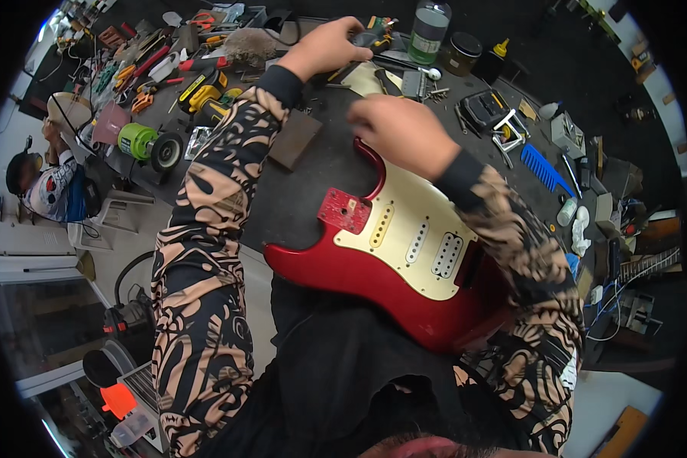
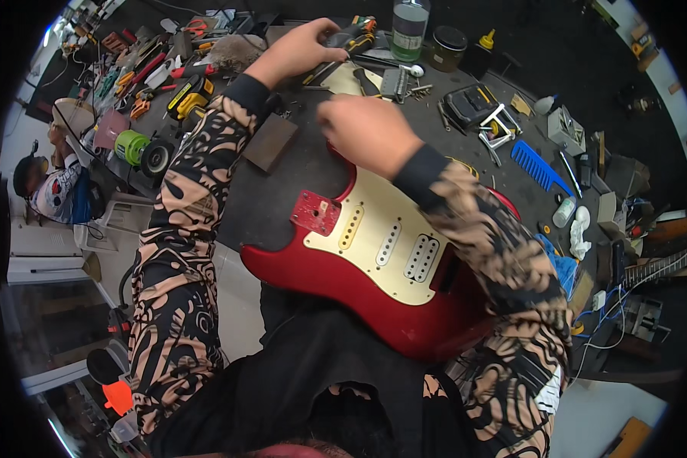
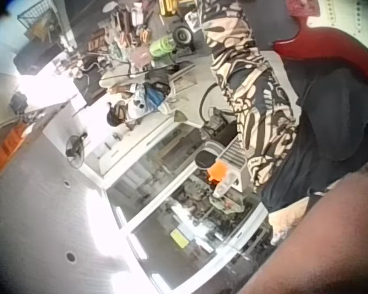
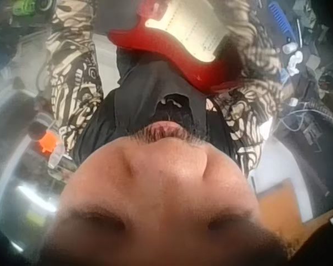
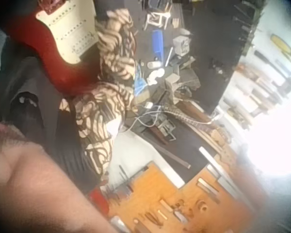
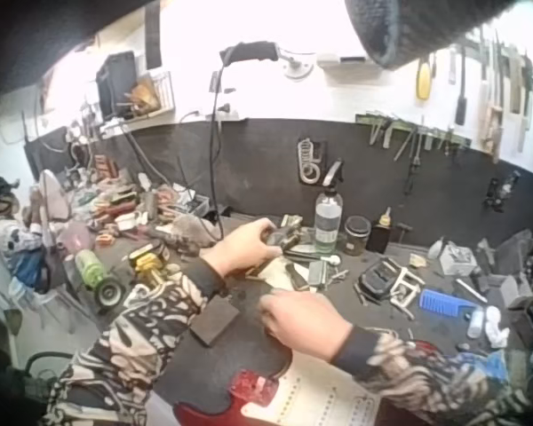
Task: The person repairs a red electric guitar by using a screwdriver and a rotary tool to adjust the control knobs and pickguard. They also wipe the guitar's surface with a cloth and inspect the components throughout the process.
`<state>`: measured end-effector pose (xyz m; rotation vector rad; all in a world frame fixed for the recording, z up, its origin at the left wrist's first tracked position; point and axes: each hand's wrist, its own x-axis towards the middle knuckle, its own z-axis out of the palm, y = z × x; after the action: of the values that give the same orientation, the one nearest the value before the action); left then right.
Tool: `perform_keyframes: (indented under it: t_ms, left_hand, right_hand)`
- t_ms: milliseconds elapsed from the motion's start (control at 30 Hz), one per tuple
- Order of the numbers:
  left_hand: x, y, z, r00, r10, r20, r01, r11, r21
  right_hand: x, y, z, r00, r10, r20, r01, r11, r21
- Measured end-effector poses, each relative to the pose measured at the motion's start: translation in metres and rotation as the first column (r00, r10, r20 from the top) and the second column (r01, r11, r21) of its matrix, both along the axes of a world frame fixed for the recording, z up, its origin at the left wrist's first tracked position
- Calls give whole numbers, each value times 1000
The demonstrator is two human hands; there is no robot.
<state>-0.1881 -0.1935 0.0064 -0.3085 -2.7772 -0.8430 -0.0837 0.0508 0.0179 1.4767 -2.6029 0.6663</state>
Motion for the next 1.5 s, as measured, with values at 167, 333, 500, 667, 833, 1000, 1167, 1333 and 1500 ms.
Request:
perform_keyframes:
  t_ms: [167, 333, 500, 667, 833, 1000, 1167, 1333, 1500]
  left_hand:
    - [-5, 11, 1, 992, -71, 100, 86, 983, -163]
    - [2, 13, 3, 993, -63, 95, 89, 948, -306]
    - [-1, -4, -9, 997, 24, 66, -10, 978, -210]
    - [2, -3, -9, 995, 100, 14, -93, 961, -260]
    - [5, -9, -28, 956, -83, -282, -51, 898, -437]
    - [20, 43, -31, 807, -497, -319, 204, 742, -638]
    - [16, 40, -40, 854, -449, -264, 165, 714, -681]
    - [15, 44, -36, 879, -408, -245, 193, 776, -600]
    - [43, 67, -5, 905, -250, -345, 278, 960, 34]
  right_hand:
    - [-32, -95, -53, 993, -30, -118, 28, 999, -25]
    - [-42, -105, -61, 973, -3, -232, 19, 998, 68]
    - [-48, -109, -62, 993, 22, -118, -14, 997, 72]
    - [-47, -97, -60, 950, 26, -311, -19, 999, 26]
    - [-25, -5, 6, 969, -56, -239, 35, 995, -93]
    - [-4, 150, 35, 980, -196, -31, 189, 969, -160]
    - [33, 217, 22, 909, -269, 317, 324, 936, -135]
    - [37, 228, -2, 901, -208, 380, 292, 940, -177]
    - [33, 231, -13, 885, -147, 441, 288, 918, -272]
